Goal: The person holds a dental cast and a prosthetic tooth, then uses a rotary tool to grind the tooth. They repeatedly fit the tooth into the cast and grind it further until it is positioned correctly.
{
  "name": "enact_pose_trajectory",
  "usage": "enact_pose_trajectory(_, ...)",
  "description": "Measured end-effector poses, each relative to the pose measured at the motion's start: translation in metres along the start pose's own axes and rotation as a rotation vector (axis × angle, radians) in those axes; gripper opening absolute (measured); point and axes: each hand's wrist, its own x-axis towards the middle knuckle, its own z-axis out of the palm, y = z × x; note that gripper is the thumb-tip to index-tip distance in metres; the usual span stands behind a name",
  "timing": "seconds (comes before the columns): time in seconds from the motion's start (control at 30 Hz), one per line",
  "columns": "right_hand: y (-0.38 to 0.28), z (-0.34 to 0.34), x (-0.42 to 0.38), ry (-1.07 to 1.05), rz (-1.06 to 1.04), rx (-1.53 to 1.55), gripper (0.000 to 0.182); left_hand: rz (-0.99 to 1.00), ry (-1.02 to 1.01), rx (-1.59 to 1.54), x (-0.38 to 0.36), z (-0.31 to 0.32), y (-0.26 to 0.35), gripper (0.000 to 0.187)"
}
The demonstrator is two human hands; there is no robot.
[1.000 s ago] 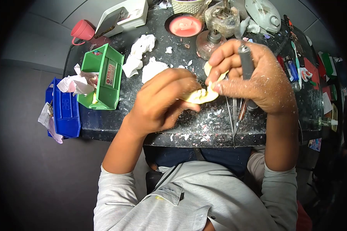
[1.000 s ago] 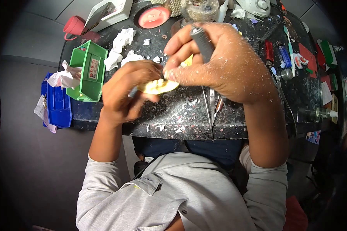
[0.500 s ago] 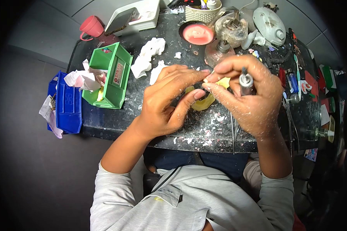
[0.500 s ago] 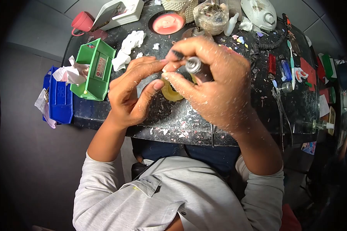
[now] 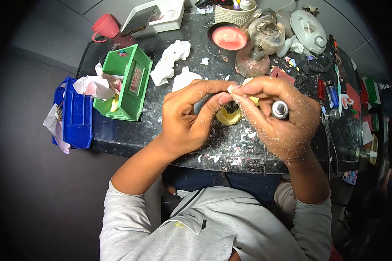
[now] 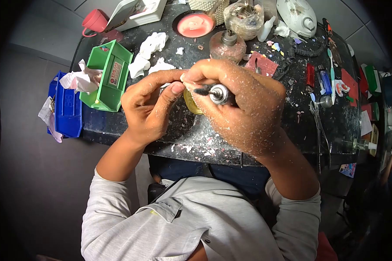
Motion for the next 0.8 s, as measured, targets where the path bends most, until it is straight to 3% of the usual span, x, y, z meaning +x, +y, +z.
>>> enact_pose_trajectory(0.13,0.0017,0.008,0.0014,0.025,0.009,0.054,0.02,0.052,0.052,0.014,0.0005,0.002,-0.0058,0.015)
enact_pose_trajectory(0.2,-0.0007,0.0071,0.0022,0.004,0.111,0.139,0.023,0.085,0.067,0.031,0.0013,0.0026,-0.0058,0.015)
enact_pose_trajectory(0.33,-0.0026,0.0007,0.0058,-0.029,0.108,0.057,0.024,0.208,0.091,0.145,0.0025,0.0037,-0.0053,0.013)
enact_pose_trajectory(0.4,-0.0027,-0.0001,0.0043,-0.156,0.146,-0.053,0.033,0.231,0.086,0.152,0.0024,0.0036,-0.0072,0.013)
enact_pose_trajectory(0.53,-0.0055,0.0021,-0.0004,-0.297,0.24,-0.104,0.032,0.342,0.034,0.201,0.005,0.0007,-0.0106,0.014)
enact_pose_trajectory(0.57,-0.0053,0.0067,0.0003,-0.232,0.259,-0.071,0.048,0.374,0.023,0.207,0.0051,0.0004,-0.0109,0.015)
enact_pose_trajectory(0.8,-0.0035,0.0057,0.0017,-0.269,0.237,-0.093,0.046,0.36,0.006,0.159,0.0022,0.0025,-0.0087,0.016)
